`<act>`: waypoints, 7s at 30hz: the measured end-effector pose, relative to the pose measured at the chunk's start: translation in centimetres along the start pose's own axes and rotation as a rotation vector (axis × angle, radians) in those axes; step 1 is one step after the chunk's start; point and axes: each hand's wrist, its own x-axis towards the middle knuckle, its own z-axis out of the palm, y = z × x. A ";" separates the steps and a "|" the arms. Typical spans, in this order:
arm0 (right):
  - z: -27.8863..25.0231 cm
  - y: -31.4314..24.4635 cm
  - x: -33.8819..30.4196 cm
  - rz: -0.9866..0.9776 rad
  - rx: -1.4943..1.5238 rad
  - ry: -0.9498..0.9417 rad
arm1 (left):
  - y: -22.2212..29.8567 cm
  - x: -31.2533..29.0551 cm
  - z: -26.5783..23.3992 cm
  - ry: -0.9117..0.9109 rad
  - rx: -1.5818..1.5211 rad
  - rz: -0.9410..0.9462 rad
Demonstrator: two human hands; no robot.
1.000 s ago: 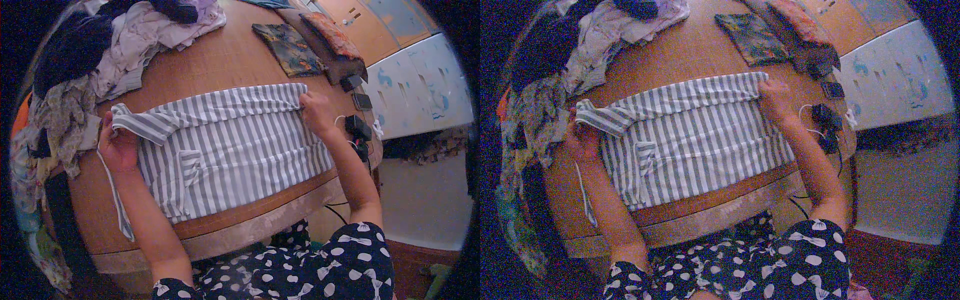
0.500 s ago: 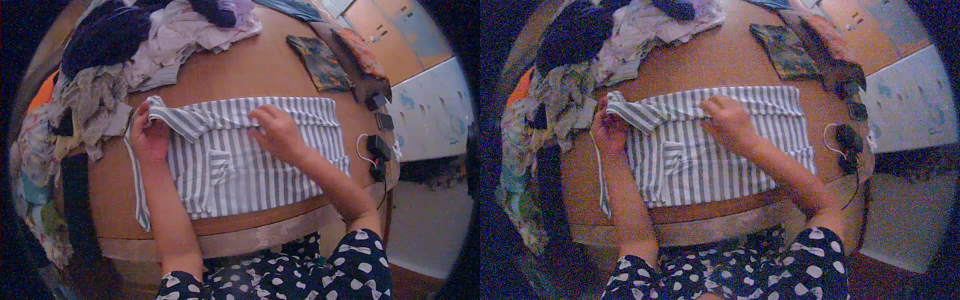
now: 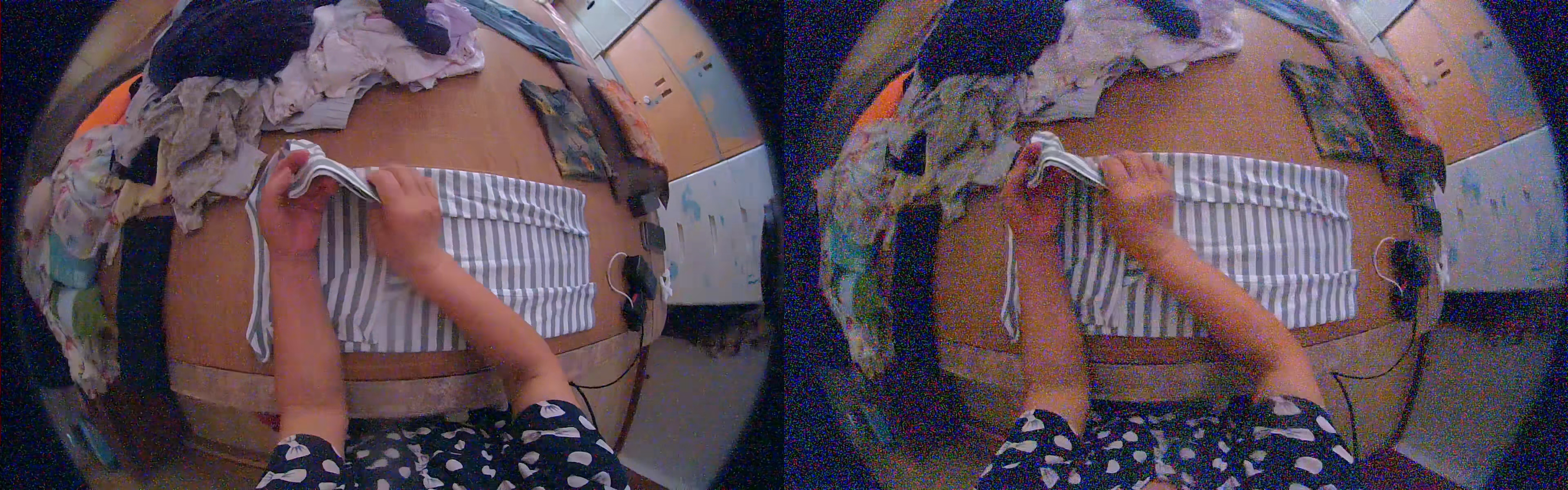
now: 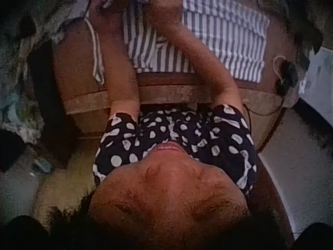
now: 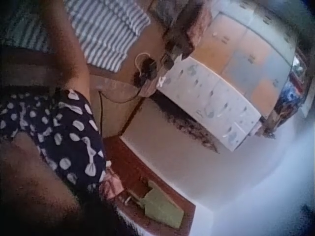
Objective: Folding a striped shirt on a table.
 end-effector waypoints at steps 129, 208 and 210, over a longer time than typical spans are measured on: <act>-5.1 2.1 -1.7 -0.008 0.370 -0.549 | 4.2 -22.8 -4.7 0.335 1.960 0.447; -4.7 3.0 -3.2 0.312 0.617 -0.692 | 11.1 -16.1 -3.6 0.138 1.525 -0.204; -4.7 2.9 -3.1 0.319 0.611 -0.698 | 11.1 -16.4 -3.2 0.063 1.704 -0.229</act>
